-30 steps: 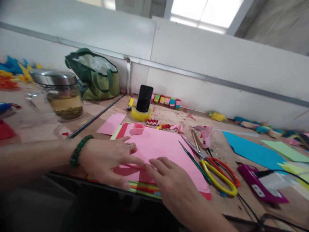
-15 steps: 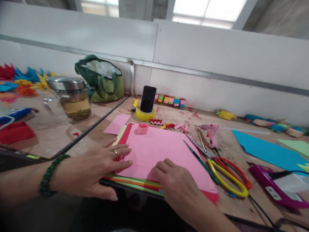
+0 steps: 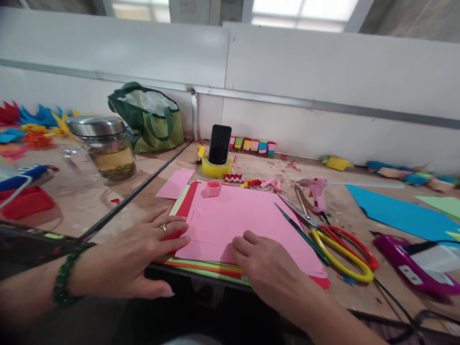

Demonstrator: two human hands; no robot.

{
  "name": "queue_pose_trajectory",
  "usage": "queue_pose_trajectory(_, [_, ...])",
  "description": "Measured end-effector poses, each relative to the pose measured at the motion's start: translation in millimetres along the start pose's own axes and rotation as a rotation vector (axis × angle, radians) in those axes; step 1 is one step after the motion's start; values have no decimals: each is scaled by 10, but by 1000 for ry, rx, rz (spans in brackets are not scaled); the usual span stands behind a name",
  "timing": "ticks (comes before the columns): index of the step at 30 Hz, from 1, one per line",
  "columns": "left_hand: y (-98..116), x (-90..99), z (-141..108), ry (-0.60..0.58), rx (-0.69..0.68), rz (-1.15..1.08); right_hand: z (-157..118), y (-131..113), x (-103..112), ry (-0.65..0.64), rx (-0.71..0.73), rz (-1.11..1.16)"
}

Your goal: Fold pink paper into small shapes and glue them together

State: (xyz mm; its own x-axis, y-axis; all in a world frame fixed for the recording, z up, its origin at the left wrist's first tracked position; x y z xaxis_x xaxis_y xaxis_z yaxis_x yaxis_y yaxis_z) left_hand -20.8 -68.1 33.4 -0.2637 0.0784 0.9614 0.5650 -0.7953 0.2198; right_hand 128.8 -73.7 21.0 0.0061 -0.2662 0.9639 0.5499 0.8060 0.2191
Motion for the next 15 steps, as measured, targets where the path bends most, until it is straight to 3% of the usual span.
queue_pose_trajectory(6, [-9,63,-6,16,30,-1,-298,129,133,51,-60,-48])
queue_pose_trajectory(12, [139,-72,261,-4,-24,87,-139,82,95,21,-99,-37])
queue_pose_trajectory(15, [123,-138,271,-4,-12,104,-143,68,68,51,-72,-24])
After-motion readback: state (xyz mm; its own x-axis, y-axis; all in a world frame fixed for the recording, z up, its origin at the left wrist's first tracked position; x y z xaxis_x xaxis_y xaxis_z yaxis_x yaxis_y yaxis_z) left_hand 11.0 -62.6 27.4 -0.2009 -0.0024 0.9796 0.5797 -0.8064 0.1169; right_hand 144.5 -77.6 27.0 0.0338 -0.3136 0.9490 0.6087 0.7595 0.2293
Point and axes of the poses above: each hand's wrist, its own z-axis towards the middle knuckle, its own x-axis out of the back of the hand, y = z × x, the point moved 9 cm from there along z, towards the middle knuckle, and after that the axes turned 5 degrees about -z, right-handed, at the moved point
